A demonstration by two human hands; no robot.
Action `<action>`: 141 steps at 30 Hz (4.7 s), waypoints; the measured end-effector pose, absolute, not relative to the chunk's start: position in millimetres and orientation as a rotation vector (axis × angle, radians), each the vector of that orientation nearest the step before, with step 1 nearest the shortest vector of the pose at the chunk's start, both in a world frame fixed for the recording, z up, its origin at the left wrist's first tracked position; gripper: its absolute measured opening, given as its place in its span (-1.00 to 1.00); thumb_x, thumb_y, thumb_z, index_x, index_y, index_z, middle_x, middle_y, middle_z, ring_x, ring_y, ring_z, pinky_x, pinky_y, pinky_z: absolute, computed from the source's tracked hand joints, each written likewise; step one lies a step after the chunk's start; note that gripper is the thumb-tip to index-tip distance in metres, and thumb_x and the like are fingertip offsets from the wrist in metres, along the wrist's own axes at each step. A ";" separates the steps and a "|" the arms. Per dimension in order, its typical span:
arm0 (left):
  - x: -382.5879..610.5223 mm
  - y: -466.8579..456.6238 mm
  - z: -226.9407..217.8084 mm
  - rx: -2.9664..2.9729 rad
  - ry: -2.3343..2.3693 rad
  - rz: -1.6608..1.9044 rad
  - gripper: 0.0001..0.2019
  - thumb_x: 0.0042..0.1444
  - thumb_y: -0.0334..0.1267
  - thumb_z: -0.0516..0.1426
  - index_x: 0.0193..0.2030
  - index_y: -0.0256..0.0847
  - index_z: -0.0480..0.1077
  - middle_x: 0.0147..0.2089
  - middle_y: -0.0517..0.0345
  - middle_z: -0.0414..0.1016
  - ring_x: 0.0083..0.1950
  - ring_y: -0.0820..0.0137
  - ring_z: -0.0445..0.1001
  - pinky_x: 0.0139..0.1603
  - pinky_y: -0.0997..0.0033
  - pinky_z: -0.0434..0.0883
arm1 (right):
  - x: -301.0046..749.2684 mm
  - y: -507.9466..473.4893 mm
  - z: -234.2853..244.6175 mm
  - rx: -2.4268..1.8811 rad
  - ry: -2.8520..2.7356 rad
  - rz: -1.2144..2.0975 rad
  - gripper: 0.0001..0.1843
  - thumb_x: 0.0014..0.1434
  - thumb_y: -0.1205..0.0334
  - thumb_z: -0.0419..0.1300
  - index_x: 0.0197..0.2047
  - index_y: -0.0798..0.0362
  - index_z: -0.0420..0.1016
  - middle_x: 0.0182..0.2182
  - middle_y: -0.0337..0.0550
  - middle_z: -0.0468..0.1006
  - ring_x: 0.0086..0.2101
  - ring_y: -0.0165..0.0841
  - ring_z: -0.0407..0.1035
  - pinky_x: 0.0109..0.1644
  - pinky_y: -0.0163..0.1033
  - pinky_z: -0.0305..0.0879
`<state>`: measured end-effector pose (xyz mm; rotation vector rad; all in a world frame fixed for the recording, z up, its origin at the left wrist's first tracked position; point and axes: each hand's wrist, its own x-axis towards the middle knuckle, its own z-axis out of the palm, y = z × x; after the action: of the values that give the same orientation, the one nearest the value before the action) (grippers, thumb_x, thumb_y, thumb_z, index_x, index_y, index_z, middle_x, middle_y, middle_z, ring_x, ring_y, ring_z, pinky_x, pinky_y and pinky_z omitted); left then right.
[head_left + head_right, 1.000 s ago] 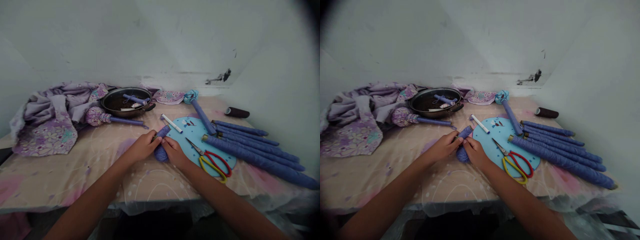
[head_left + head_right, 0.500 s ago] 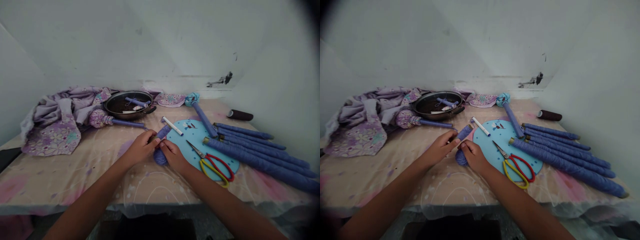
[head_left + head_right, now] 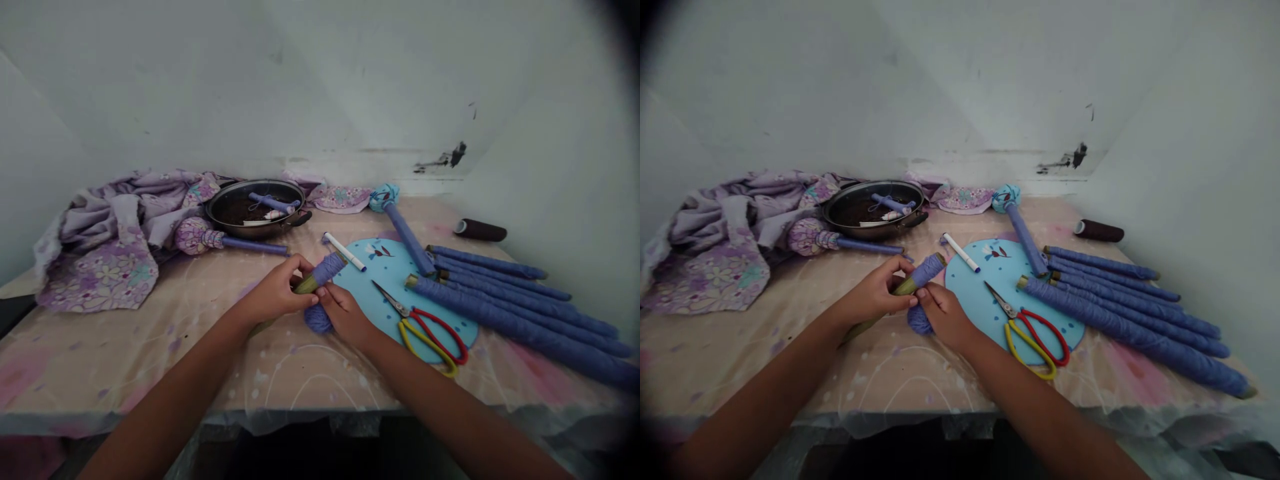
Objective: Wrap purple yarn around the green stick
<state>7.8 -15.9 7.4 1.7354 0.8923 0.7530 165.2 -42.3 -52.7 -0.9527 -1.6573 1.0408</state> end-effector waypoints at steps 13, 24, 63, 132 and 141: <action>-4.7 -8.8 5.6 1.395 0.822 1.027 -0.79 -0.10 -0.25 0.14 -0.31 -0.32 0.35 -0.49 0.21 0.38 -0.50 0.51 0.35 -0.45 0.49 0.31 | 165.1 -45.5 -47.9 -0.993 -1.742 0.969 -0.61 0.21 -0.01 -0.14 -0.29 0.08 0.37 -0.40 -0.15 0.40 -0.36 -0.41 0.28 -0.24 -0.31 0.19; 17.1 -20.5 4.4 1.390 0.923 0.899 -0.62 0.02 -0.16 0.04 -0.01 -0.24 0.22 -0.44 0.24 0.31 -0.59 0.60 0.26 -0.63 0.61 0.23 | 163.7 -47.2 -44.5 -0.998 -1.754 0.923 -0.72 0.05 0.02 0.13 -0.31 0.07 0.38 -0.38 -0.17 0.44 -0.33 -0.38 0.31 -0.22 -0.29 0.21; 11.5 -19.3 0.3 1.324 0.872 0.644 -0.76 0.07 -0.13 -0.01 -0.42 -0.30 0.24 -0.64 0.24 0.27 -0.66 0.57 0.27 -0.73 0.65 0.18 | 166.0 -43.7 -41.9 -1.016 -1.695 0.887 -0.74 0.18 0.13 -0.03 -0.39 0.08 0.38 -0.45 -0.17 0.45 -0.38 -0.40 0.33 -0.21 -0.28 0.23; 13.4 -17.7 -2.1 1.349 1.004 0.891 -0.64 0.08 -0.12 -0.01 -0.01 -0.23 0.20 -0.52 0.26 0.29 -0.57 0.55 0.28 -0.57 0.56 0.25 | 161.0 -41.0 -33.2 -1.148 -1.863 0.929 -0.82 0.00 0.38 0.02 -0.39 0.10 0.44 -0.46 -0.21 0.48 -0.41 -0.42 0.33 -0.31 -0.35 0.20; 9.3 -16.6 -0.7 1.471 0.913 0.787 -0.63 -0.19 -0.27 0.22 -0.24 -0.22 0.18 -0.35 0.26 0.24 -0.49 0.59 0.25 -0.57 0.62 0.23 | 162.5 -40.4 -37.7 -1.209 -1.734 0.870 -0.82 0.07 0.30 -0.01 -0.43 0.10 0.40 -0.52 -0.24 0.43 -0.46 -0.44 0.29 -0.36 -0.36 0.19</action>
<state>9.3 -16.6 -0.7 1.4714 0.9127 0.7872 162.5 -40.4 -37.7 -1.2089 -1.7345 0.8696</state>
